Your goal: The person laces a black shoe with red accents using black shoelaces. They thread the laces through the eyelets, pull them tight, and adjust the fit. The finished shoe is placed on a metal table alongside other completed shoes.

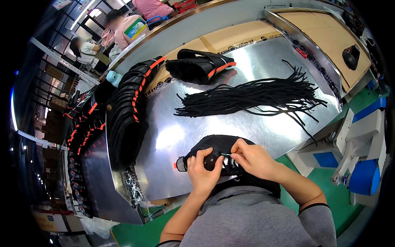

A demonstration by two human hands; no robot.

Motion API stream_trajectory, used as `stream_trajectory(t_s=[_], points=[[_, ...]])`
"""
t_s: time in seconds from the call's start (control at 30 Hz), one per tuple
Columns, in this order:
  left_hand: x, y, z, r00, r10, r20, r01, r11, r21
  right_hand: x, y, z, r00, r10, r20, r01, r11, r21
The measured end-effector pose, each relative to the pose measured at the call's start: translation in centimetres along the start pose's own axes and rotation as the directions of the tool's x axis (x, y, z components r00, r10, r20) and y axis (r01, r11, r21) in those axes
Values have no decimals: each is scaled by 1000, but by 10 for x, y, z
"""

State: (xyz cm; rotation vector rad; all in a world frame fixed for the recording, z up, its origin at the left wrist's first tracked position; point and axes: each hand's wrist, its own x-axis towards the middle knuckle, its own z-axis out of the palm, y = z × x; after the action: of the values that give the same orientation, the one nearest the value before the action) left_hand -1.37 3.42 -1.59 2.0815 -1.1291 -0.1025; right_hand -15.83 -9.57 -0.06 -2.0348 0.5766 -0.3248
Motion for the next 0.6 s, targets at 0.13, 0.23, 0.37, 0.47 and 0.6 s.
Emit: stream_trajectory(t_s=[0.13, 0.23, 0.37, 0.47, 0.6], points=[[0, 2, -2, 1000, 8, -3, -8, 1000, -1, 4, -3, -1, 999, -6, 32, 10, 995, -101], [0, -1, -2, 999, 39, -1, -39, 999, 14, 8, -1, 0, 998, -29, 55, 37, 987, -154], [-1, -1, -5, 990, 138, 18, -138, 990, 2, 18, -5, 2, 994, -36, 107, 61, 969, -238], [-2, -2, -6, 981, 176, 80, -174, 984, -42, 29, -17, 12, 985, -34, 170, 88, 942, -324], [1, -1, -6, 978, 115, 175, -99, 990, -98, 39, 3, 31, 968, -200, 155, 244, 898, -367]])
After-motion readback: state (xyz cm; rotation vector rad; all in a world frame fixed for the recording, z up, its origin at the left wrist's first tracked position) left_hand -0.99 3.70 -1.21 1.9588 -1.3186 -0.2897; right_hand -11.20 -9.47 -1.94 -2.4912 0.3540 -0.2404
